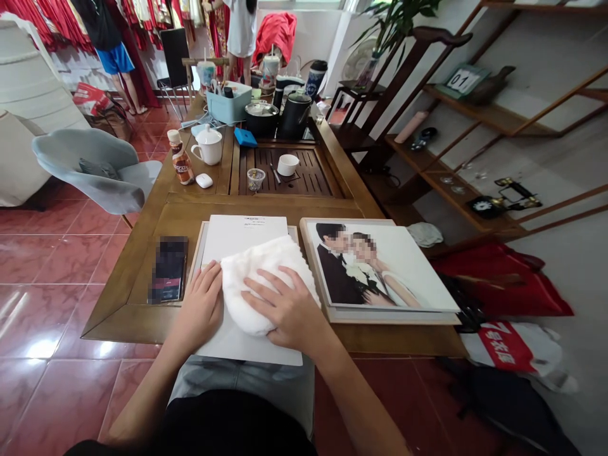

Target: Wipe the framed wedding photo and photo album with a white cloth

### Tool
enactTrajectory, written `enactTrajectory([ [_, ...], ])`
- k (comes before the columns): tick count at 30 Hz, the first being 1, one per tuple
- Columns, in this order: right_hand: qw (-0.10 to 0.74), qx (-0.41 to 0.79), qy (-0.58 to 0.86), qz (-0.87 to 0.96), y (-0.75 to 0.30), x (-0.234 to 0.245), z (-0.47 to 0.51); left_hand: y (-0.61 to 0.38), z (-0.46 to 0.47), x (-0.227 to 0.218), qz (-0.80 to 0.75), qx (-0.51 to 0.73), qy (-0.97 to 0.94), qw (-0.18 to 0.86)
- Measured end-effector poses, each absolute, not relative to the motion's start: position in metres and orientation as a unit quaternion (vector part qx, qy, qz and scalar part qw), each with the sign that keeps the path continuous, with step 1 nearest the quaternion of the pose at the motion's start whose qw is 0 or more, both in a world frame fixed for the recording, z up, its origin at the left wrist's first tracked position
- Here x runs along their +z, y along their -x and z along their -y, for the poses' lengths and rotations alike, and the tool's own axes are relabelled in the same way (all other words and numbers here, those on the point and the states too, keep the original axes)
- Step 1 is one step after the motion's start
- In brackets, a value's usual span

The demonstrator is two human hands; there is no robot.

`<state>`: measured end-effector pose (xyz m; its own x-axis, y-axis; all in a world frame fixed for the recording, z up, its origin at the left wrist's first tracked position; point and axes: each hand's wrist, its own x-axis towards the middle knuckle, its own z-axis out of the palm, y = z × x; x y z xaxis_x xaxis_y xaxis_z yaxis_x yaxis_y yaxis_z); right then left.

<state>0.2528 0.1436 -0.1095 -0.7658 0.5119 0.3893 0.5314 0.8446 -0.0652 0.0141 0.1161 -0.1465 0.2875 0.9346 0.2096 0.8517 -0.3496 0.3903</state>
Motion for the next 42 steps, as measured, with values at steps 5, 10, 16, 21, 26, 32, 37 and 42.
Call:
enactTrajectory([
  [5, 0.197, -0.015, 0.317, 0.928, -0.259, -0.109, -0.153, -0.015, -0.116, -0.146, -0.564, 0.203, -0.794, 0.099],
  [10, 0.199, -0.018, 0.312, 0.929, -0.255, -0.11, -0.152, -0.015, -0.116, -0.146, -0.564, 0.206, -0.794, 0.095],
  [16, 0.198, -0.013, 0.335, 0.921, -0.256, -0.105, -0.159, -0.014, -0.116, -0.146, -0.56, 0.207, -0.796, 0.095],
  [21, 0.188, -0.012, 0.342, 0.921, -0.254, -0.105, -0.165, -0.014, -0.117, -0.147, -0.56, 0.206, -0.797, 0.093],
  [26, 0.177, 0.011, 0.32, 0.931, -0.255, -0.107, -0.17, -0.013, -0.117, -0.147, -0.561, 0.208, -0.796, 0.089],
  [32, 0.173, 0.01, 0.339, 0.925, -0.251, -0.106, -0.179, -0.014, -0.117, -0.146, -0.561, 0.204, -0.797, 0.092],
  [37, 0.196, 0.026, 0.32, 0.926, -0.254, -0.112, -0.186, -0.013, -0.117, -0.146, -0.563, 0.202, -0.796, 0.094],
  [42, 0.199, 0.035, 0.366, 0.908, -0.252, -0.111, -0.194, -0.014, -0.117, -0.146, -0.561, 0.206, -0.796, 0.096],
])
